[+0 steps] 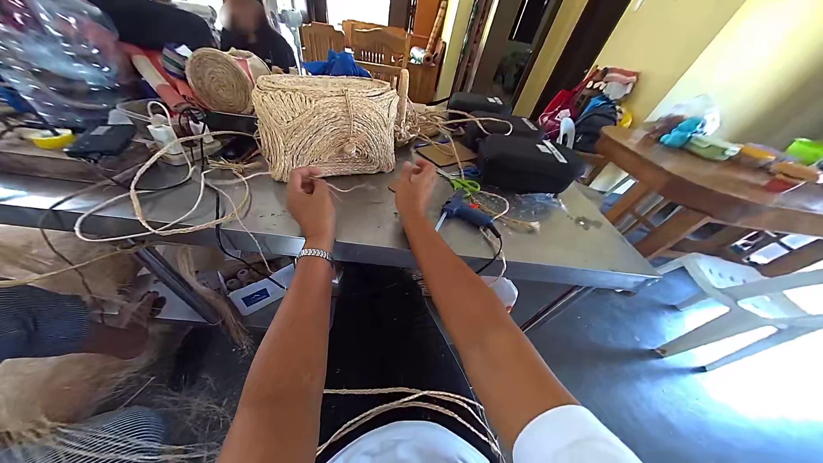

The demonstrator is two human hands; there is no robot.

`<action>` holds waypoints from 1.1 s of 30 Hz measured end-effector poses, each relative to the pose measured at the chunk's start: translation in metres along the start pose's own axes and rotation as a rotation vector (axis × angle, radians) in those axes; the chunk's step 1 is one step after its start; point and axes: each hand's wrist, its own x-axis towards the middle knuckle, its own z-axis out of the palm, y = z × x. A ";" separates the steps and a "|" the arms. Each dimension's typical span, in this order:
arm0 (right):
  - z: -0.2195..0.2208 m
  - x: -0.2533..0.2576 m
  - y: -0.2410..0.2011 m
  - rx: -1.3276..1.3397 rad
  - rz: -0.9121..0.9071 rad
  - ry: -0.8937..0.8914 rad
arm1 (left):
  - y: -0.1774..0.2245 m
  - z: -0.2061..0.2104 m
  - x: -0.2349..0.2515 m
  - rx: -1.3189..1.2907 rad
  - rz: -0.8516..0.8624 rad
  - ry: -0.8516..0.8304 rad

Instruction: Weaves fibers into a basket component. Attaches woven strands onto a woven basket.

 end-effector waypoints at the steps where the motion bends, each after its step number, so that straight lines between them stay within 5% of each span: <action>1: 0.002 -0.002 0.000 -0.043 -0.137 -0.060 | 0.000 0.000 0.000 0.035 0.008 -0.135; 5: 0.026 -0.011 0.001 -0.064 -0.494 -0.305 | -0.001 0.011 0.005 0.116 0.046 -0.393; 10: 0.023 -0.016 -0.003 -0.054 -0.377 -0.470 | -0.003 0.012 0.006 0.072 0.031 -0.442; 16: 0.012 -0.020 0.008 0.007 -0.325 -0.396 | -0.003 0.014 0.005 0.039 -0.056 -0.611; 33: 0.007 -0.029 -0.003 -0.176 -0.368 -0.311 | 0.002 0.008 0.000 0.190 0.096 -0.510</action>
